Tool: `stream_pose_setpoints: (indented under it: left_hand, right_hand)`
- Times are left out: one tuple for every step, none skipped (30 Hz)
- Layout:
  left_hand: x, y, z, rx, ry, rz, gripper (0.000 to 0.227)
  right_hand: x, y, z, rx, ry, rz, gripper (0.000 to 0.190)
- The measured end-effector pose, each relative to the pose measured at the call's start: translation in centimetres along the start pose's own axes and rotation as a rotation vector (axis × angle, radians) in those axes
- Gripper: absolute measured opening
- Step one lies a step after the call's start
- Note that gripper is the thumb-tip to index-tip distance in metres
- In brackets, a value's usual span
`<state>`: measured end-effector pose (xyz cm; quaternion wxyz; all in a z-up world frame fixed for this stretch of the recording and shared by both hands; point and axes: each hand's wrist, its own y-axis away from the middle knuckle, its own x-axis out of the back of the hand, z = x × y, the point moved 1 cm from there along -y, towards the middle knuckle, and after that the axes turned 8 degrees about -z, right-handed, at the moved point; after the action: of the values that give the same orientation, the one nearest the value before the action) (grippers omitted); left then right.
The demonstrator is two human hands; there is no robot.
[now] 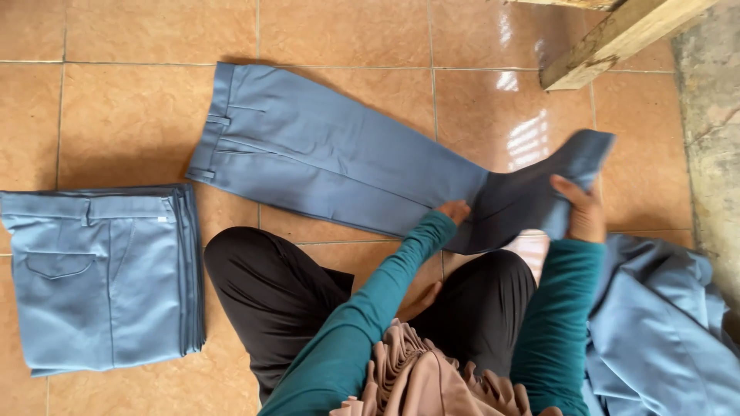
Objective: Folding multiple pairs of trousers neatly on the floor.
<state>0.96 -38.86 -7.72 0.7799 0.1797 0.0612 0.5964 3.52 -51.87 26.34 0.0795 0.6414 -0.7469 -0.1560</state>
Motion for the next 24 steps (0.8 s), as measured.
stream_pose_setpoints:
  left_hand:
    - [2.0, -2.0, -2.7, 0.007, -0.001, 0.007, 0.073]
    - [4.1, -3.8, -5.6, 0.178, 0.043, -0.006, 0.078]
    - [6.3, -5.7, -8.4, 0.349, 0.086, -0.013, 0.084]
    - [9.2, -4.1, -8.7, 0.354, 0.084, -0.004, 0.084]
    - [12.1, -2.5, -9.0, 0.371, 0.452, 0.07, 0.079]
    - [15.0, -0.8, -9.2, 0.377, 0.82, 0.144, 0.074]
    - [16.4, 3.8, -5.4, 0.376, 0.817, 0.151, 0.074]
    - [18.7, 7.6, -1.5, 0.409, 1.032, 0.308, 0.092]
    - [21.3, 11.3, 2.4, 0.437, 1.248, 0.466, 0.115]
    - [22.2, 11.8, 1.8, 0.436, 1.248, 0.47, 0.115]
    - [23.0, 12.4, 1.2, 0.454, 1.207, 0.486, 0.113]
    - [23.8, 12.9, 0.6, 0.471, 1.166, 0.502, 0.112]
    - [23.6, 11.9, -1.0, 0.473, 1.171, 0.502, 0.112]
    - [23.5, 10.8, -2.5, 0.495, 0.966, 0.532, 0.092]
    - [23.4, 9.7, -4.1, 0.512, 0.758, 0.555, 0.073]
    - [22.9, 8.8, -6.2, 0.515, 0.76, 0.551, 0.073]
    - [22.6, 7.9, -8.3, 0.57, 0.548, 0.535, 0.059]
    - [22.3, 7.0, -10.4, 0.619, 0.334, 0.516, 0.047]
    - [21.7, 7.5, -10.9, 0.623, 0.333, 0.515, 0.047]
    - [21.2, 8.0, -11.3, 0.62, 0.113, 0.553, 0.048]
    - [20.9, 8.5, -11.6, 0.611, -0.11, 0.586, 0.049]
    - [21.3, 9.9, -9.5, 0.613, -0.114, 0.586, 0.049]
    - [21.5, 11.3, -7.3, 0.558, -0.113, 0.641, 0.041]
    - [21.7, 12.6, -5.1, 0.503, -0.111, 0.695, 0.036]
  right_hand:
    - [-0.7, -2.5, 3.6, -0.006, -0.002, -0.008, 0.041]
    - [-1.6, -4.8, 7.2, -0.01, -0.011, -0.101, 0.056]
    - [-2.7, -7.2, 10.8, -0.012, -0.021, -0.196, 0.071]
    - [-6.6, -5.7, 10.9, -0.017, -0.025, -0.204, 0.071]
    - [-10.7, -4.2, 11.0, -0.072, -0.004, -0.307, 0.063]
    - [-14.7, -2.6, 11.0, -0.126, 0.017, -0.409, 0.056]
    - [-16.3, -1.6, 11.4, -0.126, 0.014, -0.415, 0.056]
    - [-17.9, -0.6, 11.9, -0.157, 0.026, -0.465, 0.067]
    - [-19.3, 0.5, 12.3, -0.187, 0.041, -0.514, 0.079]
    - [-18.6, -0.4, 14.2, -0.187, 0.04, -0.518, 0.079]
    - [-17.6, -1.3, 16.1, -0.197, 0.081, -0.47, 0.073]
    - [-16.6, -2.2, 18.0, -0.205, 0.121, -0.423, 0.067]
    - [-15.0, -2.9, 19.2, -0.208, 0.125, -0.423, 0.067]
    - [-13.3, -3.6, 20.3, -0.192, 0.19, -0.346, 0.06]
    - [-11.4, -4.3, 21.5, -0.176, 0.253, -0.266, 0.054]
    - [-10.2, -4.7, 22.0, -0.178, 0.255, -0.262, 0.054]
    - [-8.9, -5.1, 22.3, -0.144, 0.324, -0.195, 0.049]
    - [-7.6, -5.6, 22.7, -0.11, 0.392, -0.128, 0.044]
    - [-7.5, -5.5, 22.9, -0.114, 0.391, -0.128, 0.044]
    - [-7.2, -5.5, 23.1, -0.073, 0.436, -0.089, 0.041]
    - [-7.1, -5.4, 23.3, -0.032, 0.478, -0.05, 0.039]
    - [-7.4, -5.8, 24.4, -0.035, 0.474, -0.05, 0.039]
    - [-7.6, -6.1, 25.4, 0.041, 0.57, -0.044, 0.038]
    - [-7.8, -6.5, 26.3, 0.117, 0.665, -0.039, 0.036]
